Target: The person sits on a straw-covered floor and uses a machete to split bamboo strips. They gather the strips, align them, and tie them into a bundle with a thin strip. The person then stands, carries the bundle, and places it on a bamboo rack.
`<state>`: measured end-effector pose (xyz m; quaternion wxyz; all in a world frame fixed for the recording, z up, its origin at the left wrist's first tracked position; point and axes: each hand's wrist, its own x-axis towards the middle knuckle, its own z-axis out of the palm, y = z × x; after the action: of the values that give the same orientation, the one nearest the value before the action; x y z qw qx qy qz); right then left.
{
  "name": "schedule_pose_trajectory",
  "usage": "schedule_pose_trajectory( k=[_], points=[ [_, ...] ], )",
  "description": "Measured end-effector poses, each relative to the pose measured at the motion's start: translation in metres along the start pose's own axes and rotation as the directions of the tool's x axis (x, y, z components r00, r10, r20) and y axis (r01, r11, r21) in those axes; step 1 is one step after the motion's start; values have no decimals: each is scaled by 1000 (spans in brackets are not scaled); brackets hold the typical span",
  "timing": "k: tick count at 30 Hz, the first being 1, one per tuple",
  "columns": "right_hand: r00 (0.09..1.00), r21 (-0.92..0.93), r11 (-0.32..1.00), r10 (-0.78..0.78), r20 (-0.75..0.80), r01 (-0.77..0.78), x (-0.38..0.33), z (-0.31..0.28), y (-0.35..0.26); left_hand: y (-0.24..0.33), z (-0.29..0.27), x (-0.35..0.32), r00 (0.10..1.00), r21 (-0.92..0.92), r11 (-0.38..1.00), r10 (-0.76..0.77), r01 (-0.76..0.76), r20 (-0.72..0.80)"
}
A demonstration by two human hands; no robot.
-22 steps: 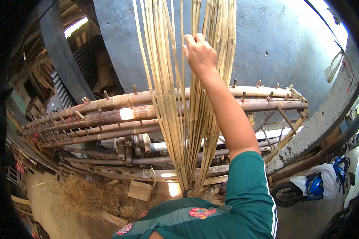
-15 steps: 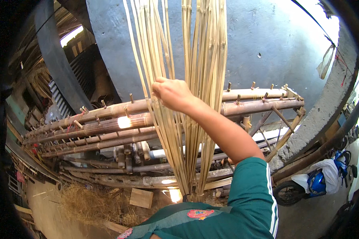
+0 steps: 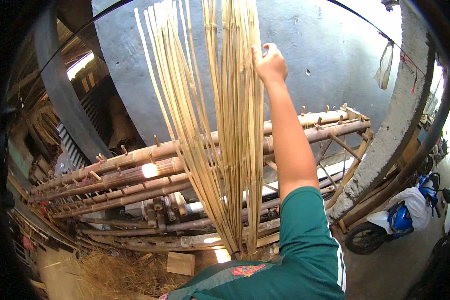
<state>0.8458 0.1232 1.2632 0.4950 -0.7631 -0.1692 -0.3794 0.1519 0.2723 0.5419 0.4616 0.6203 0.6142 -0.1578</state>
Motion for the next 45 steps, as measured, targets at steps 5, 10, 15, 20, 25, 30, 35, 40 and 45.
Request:
schedule_pose_trajectory(
  k=[5, 10, 15, 20, 25, 30, 35, 40, 45],
  points=[
    [979, 41, 983, -180, 95, 177, 44, 15, 16, -4, 5, -1, 999, 34, 999, -33, 33, -10],
    [978, 133, 989, -39, -204, 67, 35, 19, 48, -27, 20, -6, 998, 77, 995, -60, 61, -15],
    [993, 403, 912, 107, -43, -81, -65, 27, 125, -60, 40, -22, 950, -334, 911, 292, -241, 111],
    [909, 484, 777, 400, 116, -403, -265, 21, 219, -62, 51, -52, 946, -375, 880, 324, -291, 25],
    [750, 45, 781, 581, 316, -623, -373, -2, 286, -18, 45, -88, 975, -383, 904, 220, -189, 39],
    [674, 371, 639, 326, 663, -674, -380, 14, 245, 150, 11, -77, 849, -335, 790, 525, -514, -65],
    [684, 172, 815, 327, 652, -554, -377, 8, 181, 382, -3, -103, 395, -131, 379, 796, -916, -459],
    [681, 267, 768, 281, 677, -582, -379, 15, 169, 477, 7, -156, 544, -263, 484, 649, -834, -532],
    [722, 253, 819, 257, 642, -516, -385, 18, 179, 469, 11, -160, 467, -313, 348, 675, -884, -571]
  ],
)
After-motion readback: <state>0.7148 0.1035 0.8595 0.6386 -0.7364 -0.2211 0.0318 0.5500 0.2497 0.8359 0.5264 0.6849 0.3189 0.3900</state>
